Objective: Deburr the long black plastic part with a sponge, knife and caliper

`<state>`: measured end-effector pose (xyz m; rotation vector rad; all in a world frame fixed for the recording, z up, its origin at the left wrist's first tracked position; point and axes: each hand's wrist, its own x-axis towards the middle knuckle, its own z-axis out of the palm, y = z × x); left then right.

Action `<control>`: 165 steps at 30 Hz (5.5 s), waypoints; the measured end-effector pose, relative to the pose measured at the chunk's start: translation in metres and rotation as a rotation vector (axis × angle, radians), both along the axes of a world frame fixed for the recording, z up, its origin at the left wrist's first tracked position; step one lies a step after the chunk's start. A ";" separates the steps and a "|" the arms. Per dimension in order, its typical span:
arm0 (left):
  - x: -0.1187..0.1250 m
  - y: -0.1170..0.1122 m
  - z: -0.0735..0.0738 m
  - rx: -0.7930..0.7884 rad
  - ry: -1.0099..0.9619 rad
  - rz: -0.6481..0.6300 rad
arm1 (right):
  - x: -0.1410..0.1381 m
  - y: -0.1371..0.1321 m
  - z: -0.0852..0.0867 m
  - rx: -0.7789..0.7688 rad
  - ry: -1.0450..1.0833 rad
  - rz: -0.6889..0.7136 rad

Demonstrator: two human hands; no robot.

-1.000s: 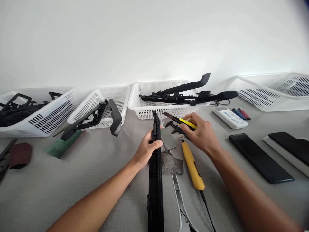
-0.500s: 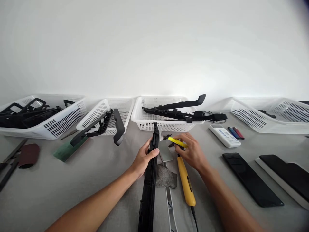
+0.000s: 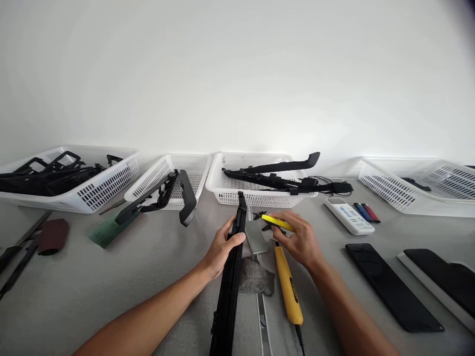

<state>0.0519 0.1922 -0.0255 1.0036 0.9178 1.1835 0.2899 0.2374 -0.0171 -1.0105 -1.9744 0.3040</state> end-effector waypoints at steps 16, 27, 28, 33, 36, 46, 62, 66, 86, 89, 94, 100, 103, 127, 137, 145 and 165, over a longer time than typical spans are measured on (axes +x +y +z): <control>-0.002 0.001 -0.002 -0.005 -0.010 -0.208 | 0.004 0.009 -0.013 -0.011 0.077 -0.153; 0.001 0.007 0.000 -0.076 0.063 -0.035 | 0.009 0.006 -0.001 0.046 0.047 -0.090; 0.001 0.006 0.000 -0.070 0.065 -0.027 | 0.009 0.006 0.000 0.047 0.046 -0.080; 0.001 0.007 0.001 -0.050 0.094 0.010 | 0.007 0.004 0.004 0.044 0.038 -0.029; 0.001 0.006 0.002 -0.054 0.103 0.002 | 0.006 0.002 0.006 0.030 0.047 -0.024; 0.002 0.005 0.004 -0.056 0.067 -0.010 | 0.005 -0.003 0.011 -0.017 0.063 0.009; 0.003 0.004 0.003 -0.057 0.038 -0.014 | 0.006 -0.003 0.012 -0.058 0.101 0.031; 0.004 0.005 0.002 -0.065 0.032 -0.011 | 0.000 -0.004 0.011 -0.042 0.100 0.036; 0.004 0.006 0.003 -0.079 0.017 -0.001 | -0.002 -0.007 0.014 -0.117 0.049 0.105; 0.004 0.005 0.002 -0.078 -0.035 -0.041 | 0.000 -0.004 0.011 -0.129 0.051 0.066; 0.002 0.003 0.001 -0.063 0.004 -0.151 | 0.004 0.001 0.004 -0.040 0.074 -0.035; 0.002 0.003 0.002 -0.052 0.014 -0.134 | 0.005 0.000 0.007 -0.035 0.052 -0.023; 0.003 0.003 0.003 -0.045 0.018 -0.113 | 0.004 -0.003 0.011 -0.081 0.028 0.046; 0.006 0.002 0.001 -0.006 0.009 -0.120 | 0.003 -0.004 0.011 -0.115 0.023 0.030; 0.007 0.003 -0.002 0.025 -0.035 -0.079 | 0.004 -0.006 0.018 -0.170 0.012 0.062; 0.006 0.005 -0.005 0.018 -0.095 -0.074 | 0.001 -0.008 0.019 -0.183 0.009 0.089; 0.007 0.004 -0.001 0.000 -0.086 -0.061 | -0.002 -0.009 0.020 -0.188 -0.015 0.142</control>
